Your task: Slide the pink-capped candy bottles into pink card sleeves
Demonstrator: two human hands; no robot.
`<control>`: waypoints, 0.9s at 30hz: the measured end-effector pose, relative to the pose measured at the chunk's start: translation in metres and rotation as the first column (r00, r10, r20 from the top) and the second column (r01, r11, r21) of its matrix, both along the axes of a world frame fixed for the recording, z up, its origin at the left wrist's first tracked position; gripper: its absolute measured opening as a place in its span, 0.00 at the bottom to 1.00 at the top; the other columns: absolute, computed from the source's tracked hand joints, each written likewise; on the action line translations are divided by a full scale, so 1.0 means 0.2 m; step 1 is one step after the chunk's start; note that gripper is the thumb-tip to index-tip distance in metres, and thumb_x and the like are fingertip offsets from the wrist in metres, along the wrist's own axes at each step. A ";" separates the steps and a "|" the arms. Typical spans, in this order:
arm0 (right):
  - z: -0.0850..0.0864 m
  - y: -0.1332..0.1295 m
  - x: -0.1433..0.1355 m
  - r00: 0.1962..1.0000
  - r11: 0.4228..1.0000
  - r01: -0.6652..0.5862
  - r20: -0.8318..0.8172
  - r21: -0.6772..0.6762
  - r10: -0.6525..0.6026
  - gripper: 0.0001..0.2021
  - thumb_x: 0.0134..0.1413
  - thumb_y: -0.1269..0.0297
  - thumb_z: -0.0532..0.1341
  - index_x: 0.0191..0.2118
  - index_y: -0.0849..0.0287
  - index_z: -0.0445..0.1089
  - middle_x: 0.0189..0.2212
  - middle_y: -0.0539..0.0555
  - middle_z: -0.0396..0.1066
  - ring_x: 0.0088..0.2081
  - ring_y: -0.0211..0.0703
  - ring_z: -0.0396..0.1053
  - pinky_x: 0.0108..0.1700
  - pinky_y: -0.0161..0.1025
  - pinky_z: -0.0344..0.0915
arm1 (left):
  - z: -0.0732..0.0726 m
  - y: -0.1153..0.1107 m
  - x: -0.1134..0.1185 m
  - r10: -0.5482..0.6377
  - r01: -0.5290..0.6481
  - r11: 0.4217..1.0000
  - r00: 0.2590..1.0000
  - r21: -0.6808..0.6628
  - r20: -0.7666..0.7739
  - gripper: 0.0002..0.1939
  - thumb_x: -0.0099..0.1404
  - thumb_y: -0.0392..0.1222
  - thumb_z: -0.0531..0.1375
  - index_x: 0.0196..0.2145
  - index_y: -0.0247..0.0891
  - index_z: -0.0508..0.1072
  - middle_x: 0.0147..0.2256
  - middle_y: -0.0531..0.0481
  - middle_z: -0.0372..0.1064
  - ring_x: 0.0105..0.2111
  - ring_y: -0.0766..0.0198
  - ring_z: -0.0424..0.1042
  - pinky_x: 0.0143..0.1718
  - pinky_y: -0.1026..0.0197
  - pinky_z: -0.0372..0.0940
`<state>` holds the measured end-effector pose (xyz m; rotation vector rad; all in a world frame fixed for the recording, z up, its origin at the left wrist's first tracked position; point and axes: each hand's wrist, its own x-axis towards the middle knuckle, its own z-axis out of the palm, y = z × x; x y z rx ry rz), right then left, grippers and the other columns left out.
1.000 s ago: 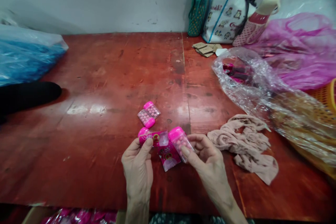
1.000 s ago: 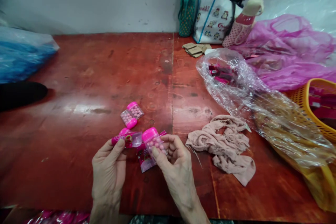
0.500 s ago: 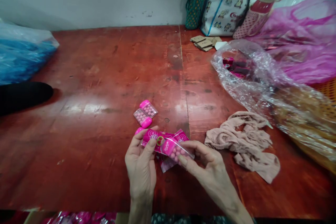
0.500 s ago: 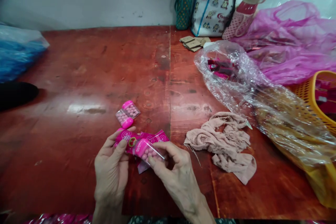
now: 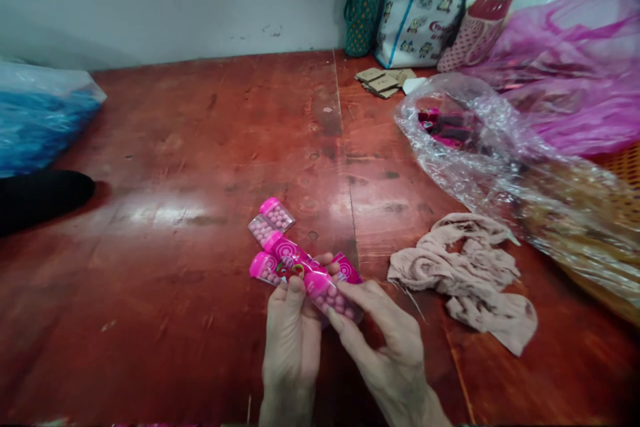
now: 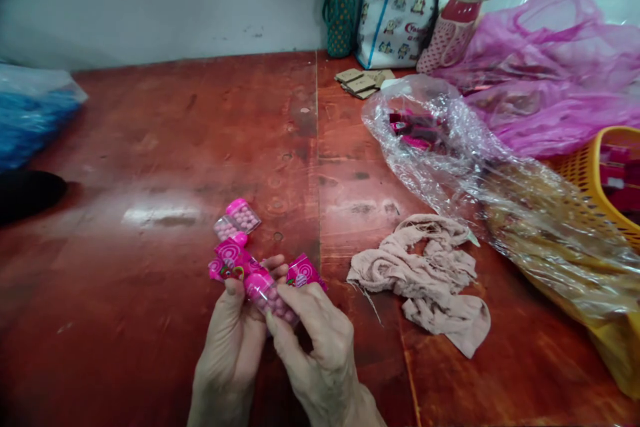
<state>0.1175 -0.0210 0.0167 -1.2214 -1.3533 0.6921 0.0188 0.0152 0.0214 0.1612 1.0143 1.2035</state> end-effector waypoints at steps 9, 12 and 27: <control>-0.03 -0.02 -0.02 0.954 0.970 0.059 -0.272 -0.238 -0.124 0.14 0.49 0.72 0.63 0.43 0.52 0.71 0.35 0.50 0.73 0.34 0.40 0.72 0.36 0.35 0.71 | -0.01 -0.03 0.06 -0.041 0.042 0.999 0.998 0.024 -0.042 0.13 0.43 0.46 0.69 0.25 0.35 0.77 0.24 0.46 0.74 0.27 0.57 0.73 0.33 0.56 0.70; -0.04 -0.02 -0.03 0.965 0.966 0.131 -0.196 -0.223 -0.176 0.15 0.49 0.73 0.63 0.43 0.51 0.70 0.34 0.49 0.73 0.33 0.38 0.72 0.37 0.33 0.70 | 0.00 -0.04 0.09 0.010 -0.010 1.000 0.998 0.010 -0.066 0.09 0.46 0.43 0.68 0.23 0.35 0.76 0.21 0.50 0.72 0.24 0.62 0.73 0.32 0.58 0.69; -0.03 0.01 0.04 0.977 0.966 0.012 -0.202 -0.259 -0.067 0.16 0.48 0.74 0.63 0.44 0.57 0.73 0.23 0.48 0.74 0.22 0.35 0.71 0.27 0.28 0.69 | 0.03 -0.10 0.09 -0.023 0.017 0.998 0.996 -0.065 -0.083 0.09 0.48 0.41 0.68 0.22 0.33 0.74 0.20 0.52 0.69 0.19 0.72 0.65 0.20 0.71 0.62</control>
